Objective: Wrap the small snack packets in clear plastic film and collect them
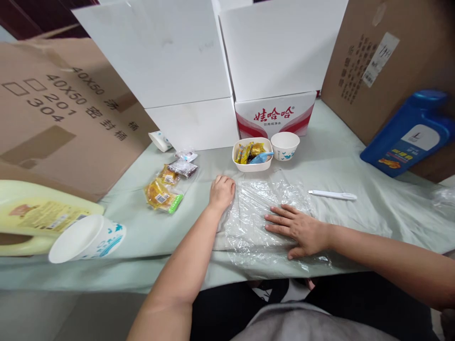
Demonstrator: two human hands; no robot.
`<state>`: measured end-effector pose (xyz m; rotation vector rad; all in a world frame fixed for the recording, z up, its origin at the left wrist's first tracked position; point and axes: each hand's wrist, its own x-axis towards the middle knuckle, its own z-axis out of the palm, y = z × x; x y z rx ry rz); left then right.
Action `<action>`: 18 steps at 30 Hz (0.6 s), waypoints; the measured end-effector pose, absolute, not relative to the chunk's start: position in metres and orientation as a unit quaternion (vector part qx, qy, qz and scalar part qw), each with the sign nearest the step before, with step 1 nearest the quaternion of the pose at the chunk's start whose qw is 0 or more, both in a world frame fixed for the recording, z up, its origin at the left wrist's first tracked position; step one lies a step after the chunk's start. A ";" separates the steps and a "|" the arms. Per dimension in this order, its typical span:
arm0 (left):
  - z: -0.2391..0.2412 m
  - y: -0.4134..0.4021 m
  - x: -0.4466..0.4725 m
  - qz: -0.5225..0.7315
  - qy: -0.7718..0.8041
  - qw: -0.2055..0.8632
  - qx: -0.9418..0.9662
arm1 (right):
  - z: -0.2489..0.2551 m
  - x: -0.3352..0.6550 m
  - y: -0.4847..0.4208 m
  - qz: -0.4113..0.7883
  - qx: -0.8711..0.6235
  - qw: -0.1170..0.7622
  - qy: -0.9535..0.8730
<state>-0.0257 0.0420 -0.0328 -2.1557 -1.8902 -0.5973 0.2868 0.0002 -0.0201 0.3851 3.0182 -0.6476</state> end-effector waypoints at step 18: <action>-0.007 0.016 -0.005 -0.250 -0.511 -0.036 -0.821 | -0.002 0.285 0.003 -0.212 0.133 -0.002 0.968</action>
